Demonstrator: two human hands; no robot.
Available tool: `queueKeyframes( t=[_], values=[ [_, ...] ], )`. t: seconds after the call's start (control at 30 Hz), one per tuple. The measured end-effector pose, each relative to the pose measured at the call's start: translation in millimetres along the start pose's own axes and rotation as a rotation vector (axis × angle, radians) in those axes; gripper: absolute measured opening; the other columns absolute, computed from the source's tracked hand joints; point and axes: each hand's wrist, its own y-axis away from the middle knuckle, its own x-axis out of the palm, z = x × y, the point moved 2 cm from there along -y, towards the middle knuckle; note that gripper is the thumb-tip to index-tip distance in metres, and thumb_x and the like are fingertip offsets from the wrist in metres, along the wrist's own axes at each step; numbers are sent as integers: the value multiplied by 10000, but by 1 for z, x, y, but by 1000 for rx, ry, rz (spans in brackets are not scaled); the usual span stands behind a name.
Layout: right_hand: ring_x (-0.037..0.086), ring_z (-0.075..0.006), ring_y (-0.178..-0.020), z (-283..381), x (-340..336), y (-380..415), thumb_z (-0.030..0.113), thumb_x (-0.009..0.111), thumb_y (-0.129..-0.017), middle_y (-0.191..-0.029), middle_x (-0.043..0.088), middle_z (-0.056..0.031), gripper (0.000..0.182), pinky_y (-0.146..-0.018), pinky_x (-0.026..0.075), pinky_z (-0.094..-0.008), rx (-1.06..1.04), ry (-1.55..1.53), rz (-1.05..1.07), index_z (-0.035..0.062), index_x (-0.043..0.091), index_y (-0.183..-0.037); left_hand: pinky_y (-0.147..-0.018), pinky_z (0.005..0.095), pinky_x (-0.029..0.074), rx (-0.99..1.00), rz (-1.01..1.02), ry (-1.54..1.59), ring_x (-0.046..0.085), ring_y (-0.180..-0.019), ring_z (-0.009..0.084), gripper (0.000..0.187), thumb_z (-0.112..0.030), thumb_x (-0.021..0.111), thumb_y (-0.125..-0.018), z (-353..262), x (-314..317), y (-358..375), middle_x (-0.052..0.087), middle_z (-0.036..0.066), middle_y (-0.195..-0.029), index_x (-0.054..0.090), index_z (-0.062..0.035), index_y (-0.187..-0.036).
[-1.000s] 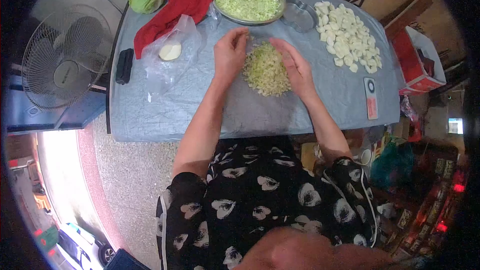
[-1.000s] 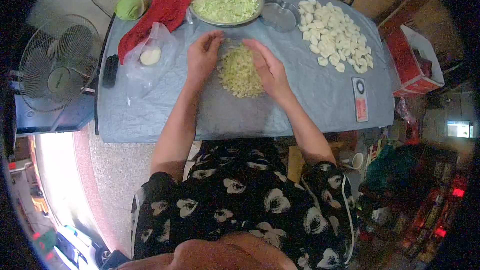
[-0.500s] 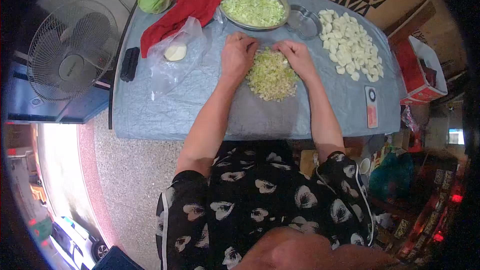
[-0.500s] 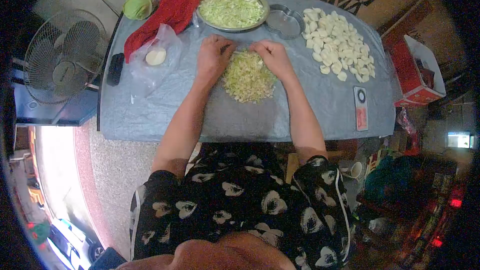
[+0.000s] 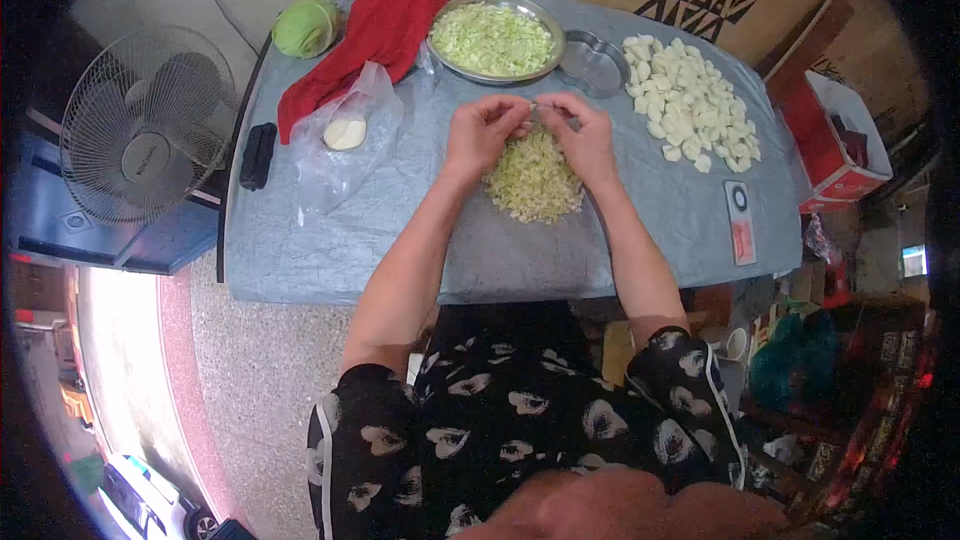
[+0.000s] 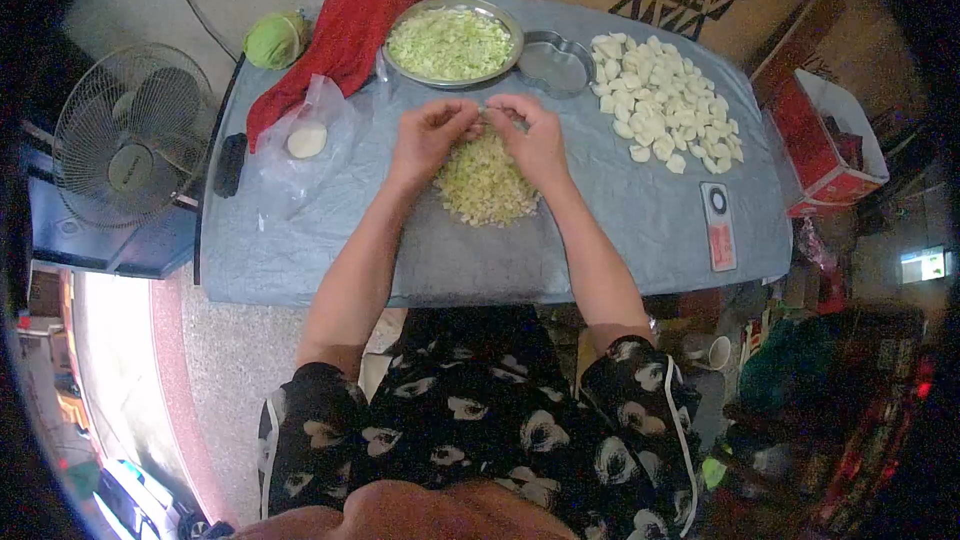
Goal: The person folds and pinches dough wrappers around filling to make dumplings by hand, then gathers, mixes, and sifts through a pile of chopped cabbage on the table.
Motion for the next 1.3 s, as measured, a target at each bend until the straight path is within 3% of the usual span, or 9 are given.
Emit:
queueKeyframes(
  t=[0.2, 0.33, 0.5, 0.63, 0.73, 0.83, 0.9, 1.1, 1.3],
  values=[
    [627, -147, -866, 2, -1, 3, 67, 701, -882, -933, 679, -60, 132, -806, 494, -285, -14, 33, 32, -20, 683, -980, -687, 242, 551, 18, 26, 35, 688, -799, 94, 153, -105, 682, -951, 0, 3, 9, 734, 52, -871, 718, 17, -1037],
    [622, -141, -848, 8, 1, 6, 42, 676, -874, -903, 665, -58, 94, -790, 497, -288, -108, 91, 51, -20, 655, -941, -751, 257, 555, 176, 40, -280, 686, -842, 102, 149, -109, 668, -962, -3, -3, 12, 738, 61, -910, 704, 15, -1037],
    [621, -209, -861, 19, -3, 8, 19, 662, -852, -868, 630, -79, 79, -811, 487, -315, -283, 145, 87, 5, 618, -917, -755, 258, 554, 210, 25, -299, 686, -841, 104, 133, -90, 672, -952, -17, 4, 25, 738, 57, -904, 699, 18, -1024],
    [611, -271, -893, 29, 1, 10, 47, 673, -850, -865, 615, -99, 91, -833, 478, -329, -427, 131, 74, 19, 610, -909, -714, 260, 559, 112, 8, 27, 681, -796, 104, 128, -85, 665, -945, -16, 8, 24, 731, 62, -879, 696, 27, -998],
    [615, -234, -877, 31, 1, 12, 82, 672, -878, -876, 624, -92, 99, -828, 481, -318, -404, 102, 11, 13, 611, -915, -770, 251, 551, 0, 34, 114, 680, -845, 114, 156, -118, 662, -966, -16, 3, 21, 729, 61, -944, 688, 11, -1051],
    [613, -183, -870, 19, -11, 6, 105, 672, -901, -899, 638, -73, 119, -823, 484, -307, -242, -65, 1, 3, 616, -927, -785, 244, 545, -54, 33, 337, 675, -864, 115, 162, -126, 668, -965, -13, 5, 19, 721, 53, -955, 690, 2, -1061],
    [609, -154, -865, 15, -13, 8, 126, 674, -912, -911, 641, -64, 140, -813, 487, -297, -181, 3, 24, -3, 626, -940, -771, 234, 537, -78, -3, 402, 670, -860, 112, 148, -113, 676, -957, -14, 6, 20, 716, 51, -935, 697, 5, -1044],
    [633, -121, -868, 26, -1, 11, 99, 692, -906, -895, 675, -43, 139, -805, 504, -281, -147, -17, 2, -2, 661, -997, -767, 236, 524, -152, -3, 359, 640, -819, 103, 159, -115, 693, -941, -21, 8, 26, 712, 47, -923, 710, 7, -1040],
    [645, -110, -872, 25, 1, 13, 73, 719, -888, -898, 699, -29, 128, -799, 510, -273, -80, -39, 18, 8, 682, -992, -763, 238, 518, -105, 47, 255, 634, -814, 105, 141, -100, 697, -927, -21, 5, 23, 710, 48, -925, 716, 2, -1022]
  ],
)
